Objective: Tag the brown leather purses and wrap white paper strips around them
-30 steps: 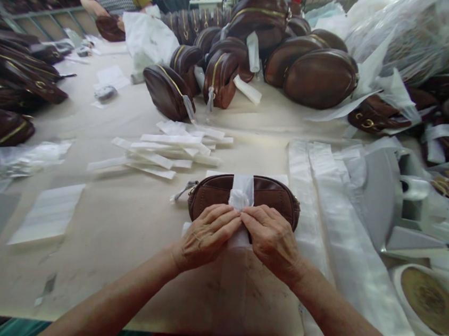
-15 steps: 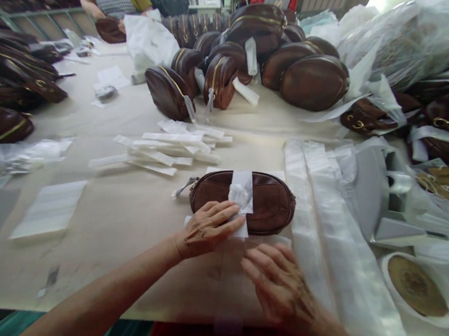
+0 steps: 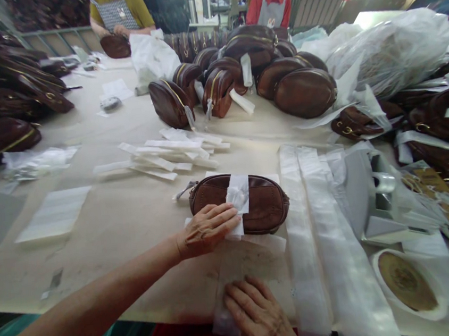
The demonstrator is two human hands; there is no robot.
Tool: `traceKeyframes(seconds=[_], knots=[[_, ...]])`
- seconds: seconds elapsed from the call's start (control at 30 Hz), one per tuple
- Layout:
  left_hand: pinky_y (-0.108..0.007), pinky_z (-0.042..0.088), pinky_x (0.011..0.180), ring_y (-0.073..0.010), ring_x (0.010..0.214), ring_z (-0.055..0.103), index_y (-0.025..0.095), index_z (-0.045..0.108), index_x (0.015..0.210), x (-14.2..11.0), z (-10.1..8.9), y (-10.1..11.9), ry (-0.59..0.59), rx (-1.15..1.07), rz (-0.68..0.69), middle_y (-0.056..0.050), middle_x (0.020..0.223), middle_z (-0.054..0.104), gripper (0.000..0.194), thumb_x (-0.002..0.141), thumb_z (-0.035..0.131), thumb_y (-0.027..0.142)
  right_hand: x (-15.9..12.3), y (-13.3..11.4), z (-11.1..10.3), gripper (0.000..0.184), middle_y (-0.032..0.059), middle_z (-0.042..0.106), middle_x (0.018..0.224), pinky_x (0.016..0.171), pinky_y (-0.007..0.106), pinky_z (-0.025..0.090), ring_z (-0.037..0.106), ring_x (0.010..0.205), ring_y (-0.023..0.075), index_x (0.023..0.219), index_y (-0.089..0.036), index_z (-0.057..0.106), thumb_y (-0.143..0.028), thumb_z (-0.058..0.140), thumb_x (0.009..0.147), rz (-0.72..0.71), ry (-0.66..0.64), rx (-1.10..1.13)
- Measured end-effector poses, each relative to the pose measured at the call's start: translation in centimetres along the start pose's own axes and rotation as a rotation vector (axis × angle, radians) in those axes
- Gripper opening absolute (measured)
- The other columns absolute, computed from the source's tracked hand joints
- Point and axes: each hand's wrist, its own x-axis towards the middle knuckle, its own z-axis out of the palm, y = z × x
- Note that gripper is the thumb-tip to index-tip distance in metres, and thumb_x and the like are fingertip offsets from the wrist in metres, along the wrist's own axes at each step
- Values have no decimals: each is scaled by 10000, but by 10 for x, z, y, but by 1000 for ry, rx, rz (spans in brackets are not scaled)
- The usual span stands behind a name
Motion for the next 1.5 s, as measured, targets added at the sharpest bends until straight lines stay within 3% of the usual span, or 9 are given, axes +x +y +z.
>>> traceKeyframes(seconds=[0.17, 0.37, 0.57, 0.7, 0.87, 0.97, 1.1, 1.2, 1.5], knots=[[-349, 454, 824, -253, 1143, 523, 129, 544, 1124, 1, -6, 0, -38, -42, 3, -122, 1149, 619, 282, 886, 398, 169, -2, -3, 13, 293, 74, 713, 930, 814, 320, 527, 652, 868, 168, 999, -154, 631, -68, 410, 826, 100, 125, 53], [-391, 423, 966, -284, 1227, 458, 109, 548, 1174, 5, -29, -1, -218, -276, -46, -170, 1250, 547, 452, 879, 446, 436, -1, -5, 15, 274, 82, 716, 902, 800, 336, 538, 654, 849, 180, 962, -151, 650, -88, 418, 829, 110, 183, 59], [-343, 470, 890, -232, 1135, 543, 198, 646, 982, 5, -13, 7, -96, -250, -235, -70, 1113, 639, 275, 892, 485, 402, -1, -2, 14, 278, 91, 715, 910, 812, 332, 541, 652, 868, 178, 959, -142, 663, -90, 421, 833, 77, 142, 29], [-340, 468, 847, -236, 1124, 545, 206, 637, 987, -1, 0, 10, -5, -164, -190, -76, 1107, 639, 227, 863, 547, 373, 0, -5, 11, 319, 91, 721, 867, 800, 296, 541, 658, 862, 174, 936, -127, 668, -90, 356, 881, 11, 185, -35], [-346, 436, 907, -225, 1157, 517, 182, 615, 1016, -7, 6, 12, 79, -100, -131, -103, 1135, 621, 182, 870, 514, 224, 14, -12, -17, 333, 65, 732, 891, 792, 245, 540, 670, 876, 161, 959, -150, 659, -67, 343, 894, 9, 95, -79], [-354, 439, 919, -234, 1164, 513, 169, 604, 1027, -7, 5, 10, 92, -106, -113, -112, 1139, 619, 191, 860, 512, 188, 25, -10, -28, 304, 68, 735, 852, 786, 234, 537, 677, 854, 155, 942, -144, 657, -76, 363, 900, -12, 138, -75], [-369, 461, 906, -252, 1184, 501, 174, 575, 1089, -9, 1, 5, 28, -146, -67, -126, 1186, 598, 241, 864, 518, 241, 35, -3, -29, 298, 66, 729, 790, 728, 236, 533, 679, 769, 151, 902, -138, 661, -80, 368, 908, 27, 300, -49], [-369, 462, 913, -250, 1210, 480, 174, 553, 1115, -10, 0, 4, 2, -129, -46, -129, 1207, 585, 259, 871, 467, 175, 40, 0, -29, 281, 67, 726, 798, 738, 243, 528, 674, 769, 156, 902, -133, 665, -81, 389, 902, 34, 265, -38], [-371, 479, 916, -268, 1226, 468, 120, 556, 1049, -7, 9, 8, 152, -60, -35, -166, 1121, 610, 195, 888, 453, 159, 48, -11, -17, 350, 45, 712, 697, 689, 225, 515, 662, 674, 136, 787, -151, 671, -69, 352, 903, 34, 346, -53]])
